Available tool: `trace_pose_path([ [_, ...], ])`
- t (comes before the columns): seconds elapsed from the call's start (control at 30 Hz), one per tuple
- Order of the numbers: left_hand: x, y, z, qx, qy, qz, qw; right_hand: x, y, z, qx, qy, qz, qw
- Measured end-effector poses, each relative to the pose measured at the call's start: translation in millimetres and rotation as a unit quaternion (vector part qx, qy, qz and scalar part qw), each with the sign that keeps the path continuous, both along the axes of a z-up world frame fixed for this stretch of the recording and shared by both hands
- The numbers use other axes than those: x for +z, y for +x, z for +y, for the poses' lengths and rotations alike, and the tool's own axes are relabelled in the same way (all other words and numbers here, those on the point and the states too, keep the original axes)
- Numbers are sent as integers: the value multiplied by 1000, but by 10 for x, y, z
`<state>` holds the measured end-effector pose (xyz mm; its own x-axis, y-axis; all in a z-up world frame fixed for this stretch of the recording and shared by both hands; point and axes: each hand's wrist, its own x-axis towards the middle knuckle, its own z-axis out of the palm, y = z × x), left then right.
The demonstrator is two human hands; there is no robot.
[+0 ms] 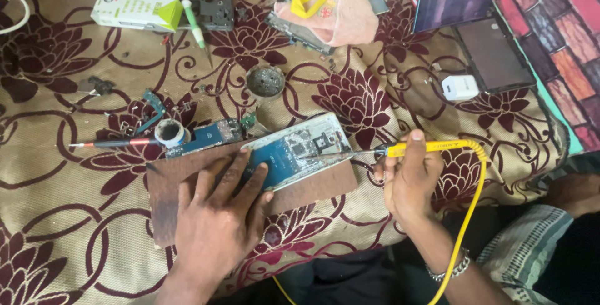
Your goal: The person uses a soldering iron to apply heat and solder to a small circuit board placed on a wooden block. The hands hold the board steady while the iron is moved across several points on the board. The task continues without visible completion or reassembly.
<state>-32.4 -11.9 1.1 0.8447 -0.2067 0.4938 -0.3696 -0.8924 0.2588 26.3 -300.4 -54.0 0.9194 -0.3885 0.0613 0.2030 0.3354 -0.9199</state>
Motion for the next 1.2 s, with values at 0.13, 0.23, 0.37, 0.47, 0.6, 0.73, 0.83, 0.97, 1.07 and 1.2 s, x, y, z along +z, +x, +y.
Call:
trace_pose_path([
  [0.13,-12,-29,9,-1,0,2,1000,2,0,-9,-9,3,27,1000],
  [0.23,0,-6,-4,0,1,-9,1000,27,8,8,-5,5,21,1000],
  [0.37,-3,-8,-5,1,-5,0,1000,23,-7,1,-1,4,19,1000],
  [0.47,11,-12,4,-8,-8,5,1000,25,14,-7,-6,1,32,999],
  [0.6,16,-4,8,-4,-3,4,1000,26,7,-21,-20,1,69,997],
  [0.73,30,-15,0,-4,-5,4,1000,48,32,-24,-12,-19,63,998],
  [0.83,17,-21,4,-3,-14,9,1000,76,26,-25,-11,-30,90,995],
  [0.97,-17,-3,22,2,-41,23,999,86,28,-72,25,-31,58,998],
  [1.07,-17,-12,42,-4,-65,39,997,70,18,-98,36,-26,49,998],
  [1.2,-8,-4,83,-17,-67,57,996,32,-29,-107,45,-16,17,999],
])
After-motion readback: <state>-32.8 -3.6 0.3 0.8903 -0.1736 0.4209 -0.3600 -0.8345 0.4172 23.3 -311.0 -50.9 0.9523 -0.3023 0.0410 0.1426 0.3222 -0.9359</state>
